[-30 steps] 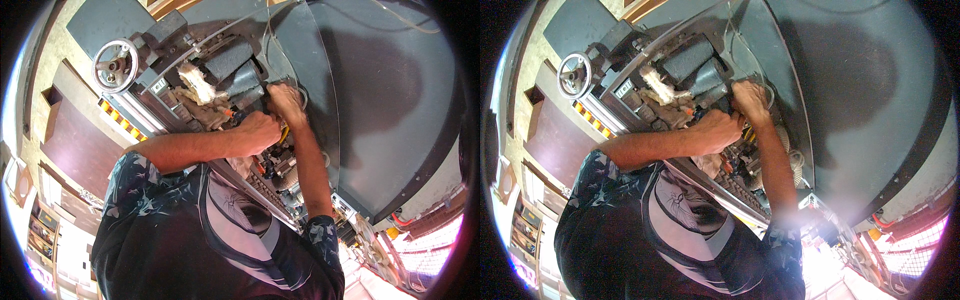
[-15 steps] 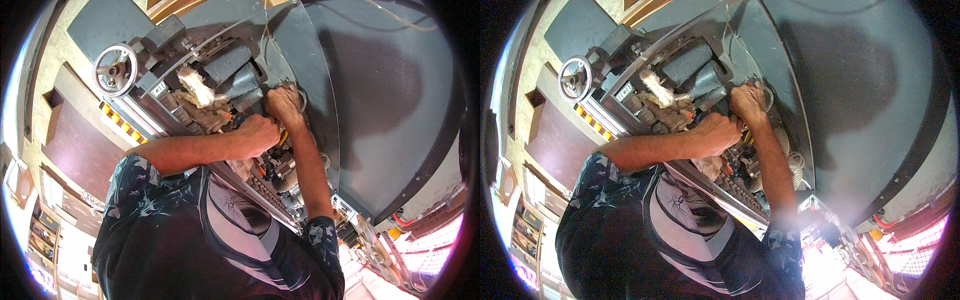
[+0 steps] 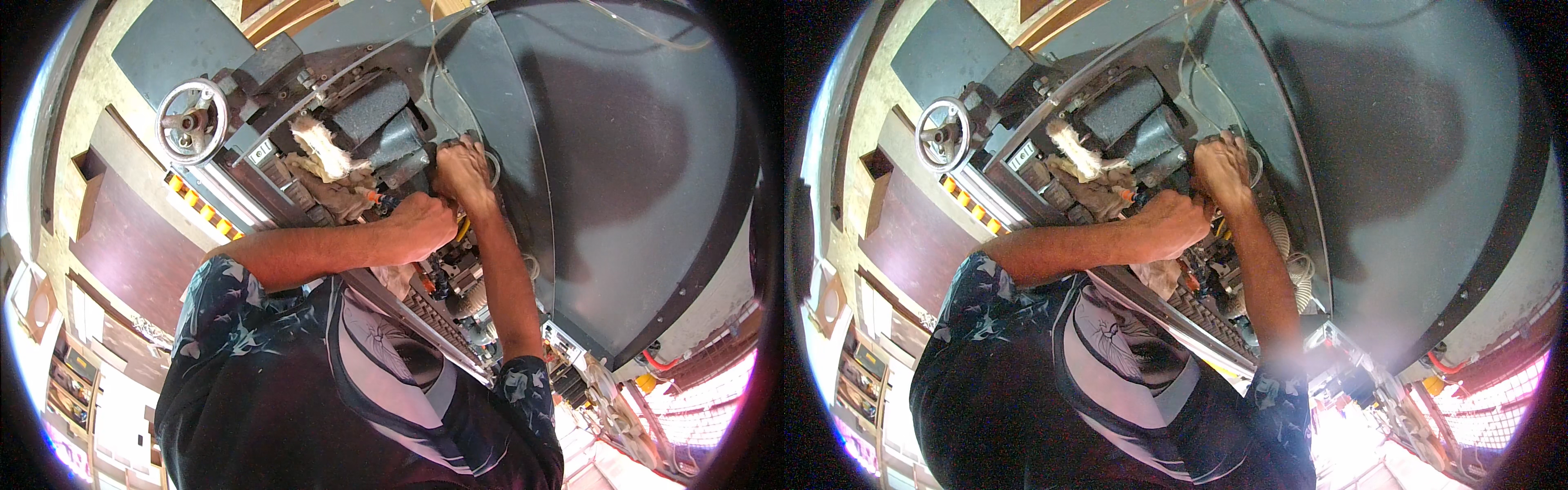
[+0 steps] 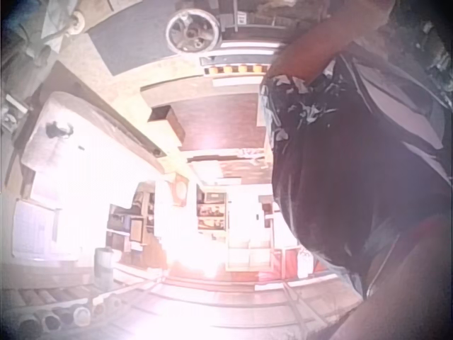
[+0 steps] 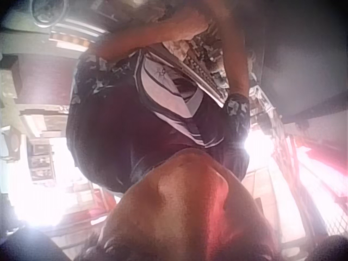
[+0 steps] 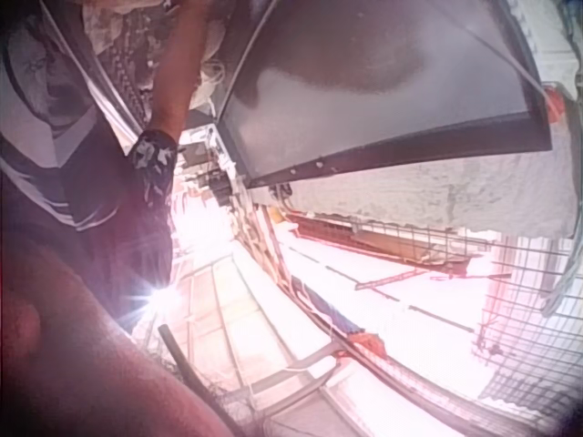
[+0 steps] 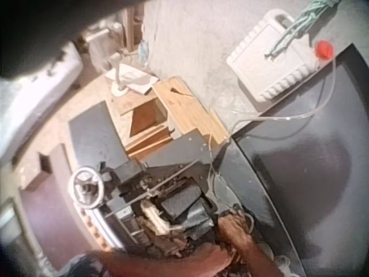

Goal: The person assembles a small electronic component, likely a solenoid valve, by attaching a flexible blue air hose and securing it with a metal clamp. They then connect a wire to the component and place the assembly into a larger machine.

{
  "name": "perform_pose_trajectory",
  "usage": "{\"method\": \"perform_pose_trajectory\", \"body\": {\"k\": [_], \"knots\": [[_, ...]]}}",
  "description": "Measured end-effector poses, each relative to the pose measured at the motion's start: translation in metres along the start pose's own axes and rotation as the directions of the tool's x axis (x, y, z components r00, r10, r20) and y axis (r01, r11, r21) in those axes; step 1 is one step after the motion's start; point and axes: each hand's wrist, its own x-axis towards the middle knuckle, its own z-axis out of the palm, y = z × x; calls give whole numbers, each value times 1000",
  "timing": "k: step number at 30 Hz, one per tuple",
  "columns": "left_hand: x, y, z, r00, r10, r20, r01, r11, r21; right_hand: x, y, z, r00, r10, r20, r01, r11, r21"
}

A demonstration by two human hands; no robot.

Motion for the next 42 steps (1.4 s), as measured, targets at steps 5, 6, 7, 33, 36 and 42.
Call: {"method": "perform_pose_trajectory", "body": {"k": [5,6,7,33,36,42], "knots": [[-1,-1,-1,999,0,-33,0,1000,-5,4,-2,-1,975,66,211,-74,997,27],[-1,-1,1,999,1,-37,-1,1000,-9,4,-2,2,971,101,216,-116,992,56],[-1,-1,2,999,1,-40,-1,1000,-9,3,-2,3,979,96,178,-106,993,49],[0,5,-5,997,43,-58,-39,997,68,6,-2,2,969,115,220,-129,990,52],[1,6,-2,997,48,-66,-42,994,97,-1,0,4,992,57,116,-69,993,98],[1,5,-4,1000,14,-16,-13,997,80,6,6,-23,965,261,18,-262,962,81]]}}
